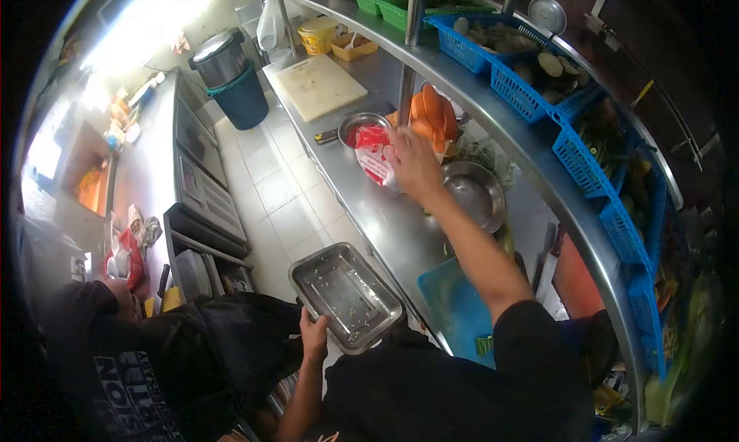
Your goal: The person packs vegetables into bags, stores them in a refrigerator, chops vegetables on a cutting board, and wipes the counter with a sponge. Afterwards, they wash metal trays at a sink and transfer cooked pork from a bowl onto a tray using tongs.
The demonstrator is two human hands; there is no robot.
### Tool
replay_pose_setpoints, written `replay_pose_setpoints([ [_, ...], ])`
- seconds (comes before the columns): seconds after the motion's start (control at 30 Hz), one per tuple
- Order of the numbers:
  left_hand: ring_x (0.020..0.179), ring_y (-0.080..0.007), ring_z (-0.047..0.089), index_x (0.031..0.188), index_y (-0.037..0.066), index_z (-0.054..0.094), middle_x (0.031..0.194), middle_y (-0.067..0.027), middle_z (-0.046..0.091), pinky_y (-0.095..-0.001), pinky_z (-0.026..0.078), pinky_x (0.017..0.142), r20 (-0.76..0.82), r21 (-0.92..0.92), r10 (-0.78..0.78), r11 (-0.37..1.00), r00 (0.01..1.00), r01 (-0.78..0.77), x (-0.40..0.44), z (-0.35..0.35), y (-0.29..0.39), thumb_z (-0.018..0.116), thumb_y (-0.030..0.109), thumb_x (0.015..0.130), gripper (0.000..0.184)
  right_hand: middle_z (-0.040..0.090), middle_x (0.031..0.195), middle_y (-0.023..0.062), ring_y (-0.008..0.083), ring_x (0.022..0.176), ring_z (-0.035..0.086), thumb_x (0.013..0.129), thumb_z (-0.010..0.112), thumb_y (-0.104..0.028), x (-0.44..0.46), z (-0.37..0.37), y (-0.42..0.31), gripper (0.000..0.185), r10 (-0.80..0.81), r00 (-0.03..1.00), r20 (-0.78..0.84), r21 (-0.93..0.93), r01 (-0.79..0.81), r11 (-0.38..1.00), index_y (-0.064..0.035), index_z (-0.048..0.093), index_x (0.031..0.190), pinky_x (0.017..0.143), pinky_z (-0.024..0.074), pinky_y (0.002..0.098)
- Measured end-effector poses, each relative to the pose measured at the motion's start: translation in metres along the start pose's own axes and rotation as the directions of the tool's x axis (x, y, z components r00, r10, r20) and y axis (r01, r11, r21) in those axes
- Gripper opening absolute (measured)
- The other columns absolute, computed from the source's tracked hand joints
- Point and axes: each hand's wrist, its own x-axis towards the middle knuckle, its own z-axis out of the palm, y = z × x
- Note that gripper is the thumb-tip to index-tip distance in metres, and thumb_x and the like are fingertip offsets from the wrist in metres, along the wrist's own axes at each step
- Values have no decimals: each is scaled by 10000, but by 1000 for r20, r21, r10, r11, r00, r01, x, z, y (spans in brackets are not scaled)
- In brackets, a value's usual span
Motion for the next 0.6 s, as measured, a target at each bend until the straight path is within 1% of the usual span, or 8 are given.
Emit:
replay_pose_setpoints([
  [0.03,798,-144,533,1055,-12,478,905,-72,560,-271,424,734,-10,2,-2,1000,1000,2,0,-2,-2,492,-6,694,361,561,990,164,315,951,531,815,505,-168,-19,-4,-11,296,-64,998,7,-22,64,998,-107,535,1103,841,425,395],
  [0.1,793,-150,537,1065,-13,474,905,-76,564,-272,428,728,-11,-21,-43,999,999,43,0,0,0,499,1,695,371,507,1102,158,333,1061,466,780,573,-216,-62,5,-20,398,1,821,571,-1,0,1000,-104,505,1157,902,382,403],
  [0.2,785,-157,542,1070,-15,470,910,-85,568,-272,436,711,37,-37,-61,997,997,62,6,2,-4,512,15,694,380,412,1230,143,364,1125,402,731,630,-257,-82,28,-38,475,-220,945,242,-140,259,956,-87,506,1157,922,363,425],
  [0.3,770,-158,538,1193,-51,389,895,-97,556,-267,442,677,11,84,-169,982,986,167,26,0,-16,538,55,711,515,358,1265,123,363,1146,383,685,670,-282,-59,76,-22,549,-13,991,135,-110,28,994,-94,495,1170,928,363,433],
  [0.33,761,-156,535,1216,-76,352,887,-101,552,-263,441,673,26,55,-116,992,993,115,36,4,-20,540,61,716,551,421,1212,125,351,1133,402,683,660,-328,-53,90,-16,482,18,988,151,-73,-7,997,-86,557,1088,885,399,434],
  [0.43,758,-152,530,1238,-125,303,892,-116,548,-258,439,670,23,17,-70,997,997,70,55,1,-30,539,59,723,596,485,1160,121,348,1124,411,703,629,-347,-42,117,-5,354,129,857,498,-211,-24,977,-92,619,948,825,434,421],
  [0.47,761,-151,529,1237,-137,296,899,-121,548,-258,439,671,15,8,-71,997,997,70,59,2,-26,538,55,723,599,575,1020,130,356,1003,511,729,583,-342,-38,110,-7,269,45,920,390,-144,13,989,-96,646,819,751,459,438],
  [0.6,763,-157,537,1186,-110,362,907,-124,553,-261,440,669,56,11,-17,1000,998,17,46,3,6,520,28,718,513,620,848,172,369,799,592,764,561,-366,-5,90,-3,328,378,912,159,101,-396,913,-52,642,813,680,469,454],
])
